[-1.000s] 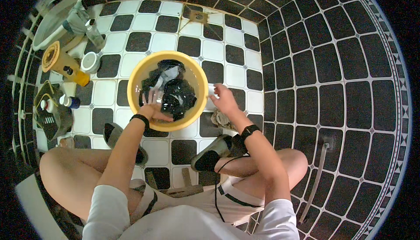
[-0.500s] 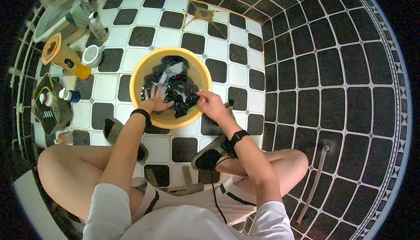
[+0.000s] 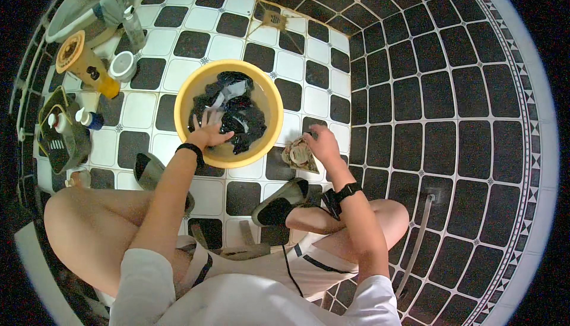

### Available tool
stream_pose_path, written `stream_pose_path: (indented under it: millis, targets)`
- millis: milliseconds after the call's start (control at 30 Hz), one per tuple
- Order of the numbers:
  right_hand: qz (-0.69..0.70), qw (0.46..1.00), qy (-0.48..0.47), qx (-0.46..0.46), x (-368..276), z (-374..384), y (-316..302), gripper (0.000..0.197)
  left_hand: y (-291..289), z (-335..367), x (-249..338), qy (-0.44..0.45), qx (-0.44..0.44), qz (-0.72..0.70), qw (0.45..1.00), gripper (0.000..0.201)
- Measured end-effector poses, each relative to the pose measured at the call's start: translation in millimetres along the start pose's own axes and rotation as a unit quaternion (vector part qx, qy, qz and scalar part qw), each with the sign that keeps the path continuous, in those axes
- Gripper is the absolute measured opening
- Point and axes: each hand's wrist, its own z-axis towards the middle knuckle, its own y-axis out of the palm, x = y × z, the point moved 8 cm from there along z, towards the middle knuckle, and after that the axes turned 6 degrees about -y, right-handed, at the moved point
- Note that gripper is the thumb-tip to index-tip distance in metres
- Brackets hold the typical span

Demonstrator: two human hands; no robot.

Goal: Hand wash a small piece of dark clothing in a basin with water and detergent.

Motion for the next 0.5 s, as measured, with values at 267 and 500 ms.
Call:
stream_pose_path:
  millis: [267,500]
  targets:
    - [0.064,0.988,0.132,-0.05,50,-11,27,0.048,-13,-17,76,-0.082,0.113,0.128,0.982,0.071]
    - [0.195,0.971,0.133,-0.032,59,-2,38,0.036,12,-63,194,0.18,0.174,0.048,0.967,0.044]
